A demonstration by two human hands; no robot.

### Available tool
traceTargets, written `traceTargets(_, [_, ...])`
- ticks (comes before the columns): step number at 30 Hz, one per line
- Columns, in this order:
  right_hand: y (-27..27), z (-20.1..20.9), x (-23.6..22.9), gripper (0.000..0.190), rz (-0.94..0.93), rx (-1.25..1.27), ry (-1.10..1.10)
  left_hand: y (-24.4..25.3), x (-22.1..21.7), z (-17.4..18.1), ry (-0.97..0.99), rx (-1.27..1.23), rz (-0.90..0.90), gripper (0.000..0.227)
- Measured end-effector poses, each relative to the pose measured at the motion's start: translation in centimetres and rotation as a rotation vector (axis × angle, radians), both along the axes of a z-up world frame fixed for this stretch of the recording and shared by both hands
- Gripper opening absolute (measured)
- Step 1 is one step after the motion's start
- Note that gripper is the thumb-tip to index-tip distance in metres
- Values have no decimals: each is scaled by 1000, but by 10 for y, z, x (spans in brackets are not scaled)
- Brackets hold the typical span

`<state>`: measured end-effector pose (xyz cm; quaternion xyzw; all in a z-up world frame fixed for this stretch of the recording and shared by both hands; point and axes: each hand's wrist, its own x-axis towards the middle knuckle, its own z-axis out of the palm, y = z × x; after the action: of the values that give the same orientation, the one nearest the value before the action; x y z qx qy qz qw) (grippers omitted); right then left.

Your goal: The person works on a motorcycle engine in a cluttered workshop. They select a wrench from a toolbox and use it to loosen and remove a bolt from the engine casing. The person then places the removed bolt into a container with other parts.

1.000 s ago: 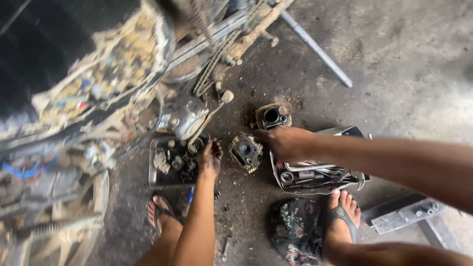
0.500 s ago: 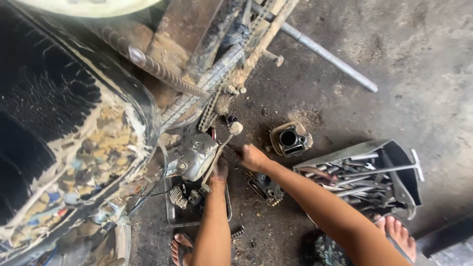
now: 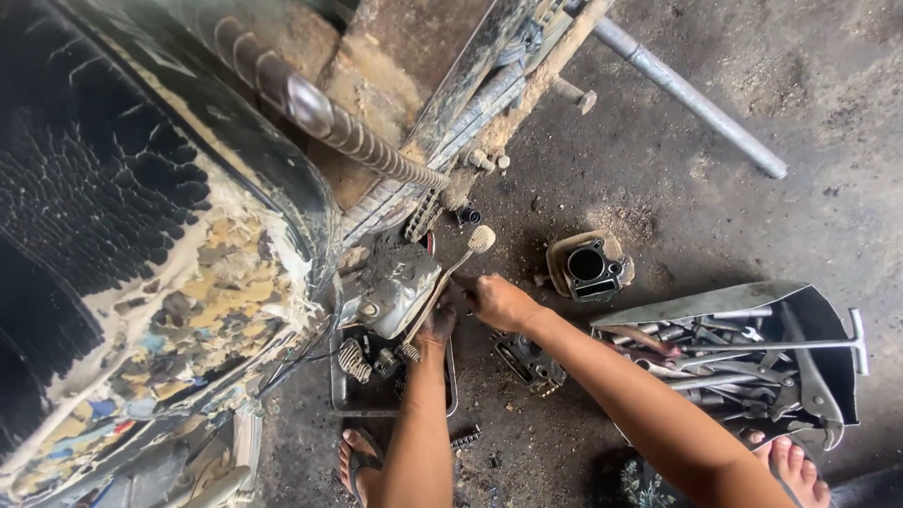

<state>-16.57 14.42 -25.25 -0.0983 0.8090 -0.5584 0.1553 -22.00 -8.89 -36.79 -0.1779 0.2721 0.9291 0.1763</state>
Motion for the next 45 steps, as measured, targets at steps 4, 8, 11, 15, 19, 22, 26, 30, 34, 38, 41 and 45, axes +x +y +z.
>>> traceTargets(4, [-14, -27, 7, 41, -12, 185, 208, 0, 7, 5, -90, -88, 45, 11])
traceTargets(8, [-16, -6, 5, 51, -106, 152, 247, -7, 7, -6, -136, -11, 42, 11])
traceTargets(11, [-13, -7, -2, 35, -109, 77, 72, 9, 6, 17, -116, -2, 17, 14])
traceTargets(15, [-18, -7, 0, 39, -94, 173, 86, 8, 5, 21, -182, -79, 12, 15])
traceTargets(19, [-17, -6, -5, 41, -36, 256, 9, -9, 2, -12, -165, 94, -29, 8])
traceTargets(22, [-18, -15, -4, 41, 2, 201, -114, -12, 2, -14, -140, 210, -74, 3])
traceTargets(26, [-20, -30, -7, 37, -87, 250, 180, -22, 16, -18, -52, 217, -122, 5])
traceTargets(30, [-18, -8, -5, 41, 34, 268, -131, 65, 58, 94, 118, -529, -210, 35])
traceTargets(34, [-16, -17, -2, 52, -73, 272, 20, 98, 103, 89, 320, -1258, -308, 67])
traceTargets(38, [-17, -24, -1, 51, -47, 315, 38, 68, 107, 26, 571, -1534, -599, 67])
traceTargets(41, [-18, -20, -2, 50, -23, 306, -2, 68, 104, 52, 464, -1469, -818, 60])
traceTargets(45, [-20, -26, -3, 43, -50, 253, -11, 84, 94, 113, 42, -1302, -507, 48])
